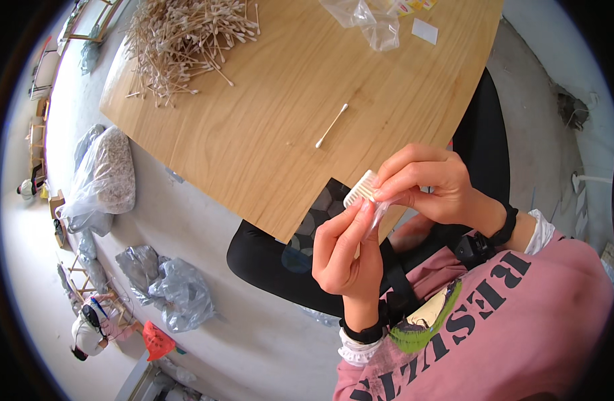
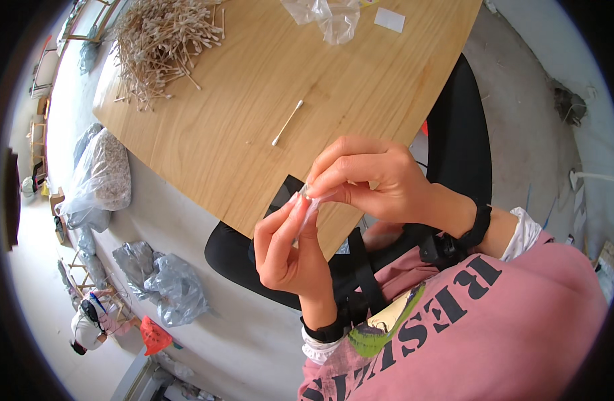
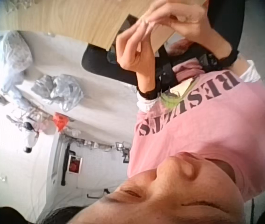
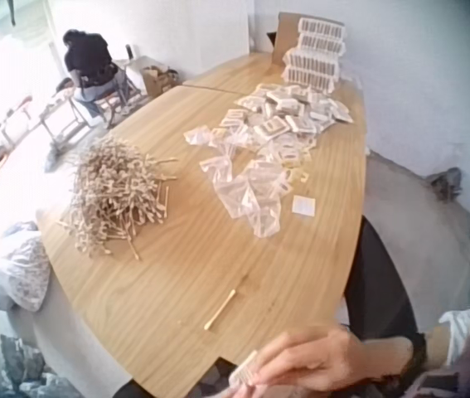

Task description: Organizing cotton swabs into neat rows and placing them into small plastic packages.

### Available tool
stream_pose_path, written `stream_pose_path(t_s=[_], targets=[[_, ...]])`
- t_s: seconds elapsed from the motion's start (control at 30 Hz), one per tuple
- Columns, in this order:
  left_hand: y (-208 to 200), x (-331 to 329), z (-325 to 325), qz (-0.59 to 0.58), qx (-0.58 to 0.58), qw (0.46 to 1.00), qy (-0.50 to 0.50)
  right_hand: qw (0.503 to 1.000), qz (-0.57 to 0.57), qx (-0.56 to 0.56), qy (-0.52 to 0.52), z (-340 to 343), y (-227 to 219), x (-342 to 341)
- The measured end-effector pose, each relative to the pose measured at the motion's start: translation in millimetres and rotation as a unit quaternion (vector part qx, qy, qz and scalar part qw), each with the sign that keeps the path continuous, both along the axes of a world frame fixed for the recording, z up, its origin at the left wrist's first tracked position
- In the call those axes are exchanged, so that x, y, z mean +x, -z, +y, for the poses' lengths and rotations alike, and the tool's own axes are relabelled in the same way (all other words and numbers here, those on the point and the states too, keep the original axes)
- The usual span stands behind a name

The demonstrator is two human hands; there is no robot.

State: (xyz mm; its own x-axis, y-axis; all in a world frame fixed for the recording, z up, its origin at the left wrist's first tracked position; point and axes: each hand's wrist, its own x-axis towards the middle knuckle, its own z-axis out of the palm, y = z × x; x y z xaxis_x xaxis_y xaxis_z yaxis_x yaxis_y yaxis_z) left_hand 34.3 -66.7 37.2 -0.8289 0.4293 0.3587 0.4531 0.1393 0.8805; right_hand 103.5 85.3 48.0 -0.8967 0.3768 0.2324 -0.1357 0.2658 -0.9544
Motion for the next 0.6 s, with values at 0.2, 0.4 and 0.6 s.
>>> stream_pose_path(t_s=[0.2, 0.4, 0.6], targets=[[20.6, -3.9, 1.0, -0.056, -0.021, 0.998, 0.005, 0.999, -0.024, 0.024, 0.017, 1.5, 25.0, -0.7], [23.1, -6.9, -6.5, -0.164, 0.029, 0.982, 0.085, 0.998, -0.031, -0.049, -0.011, 2.3, 23.6, 1.5], [24.2, -8.1, -9.6, -0.122, -0.003, 0.990, 0.074, 0.998, -0.033, 0.008, -0.046, 8.8, 29.4, -0.7]])
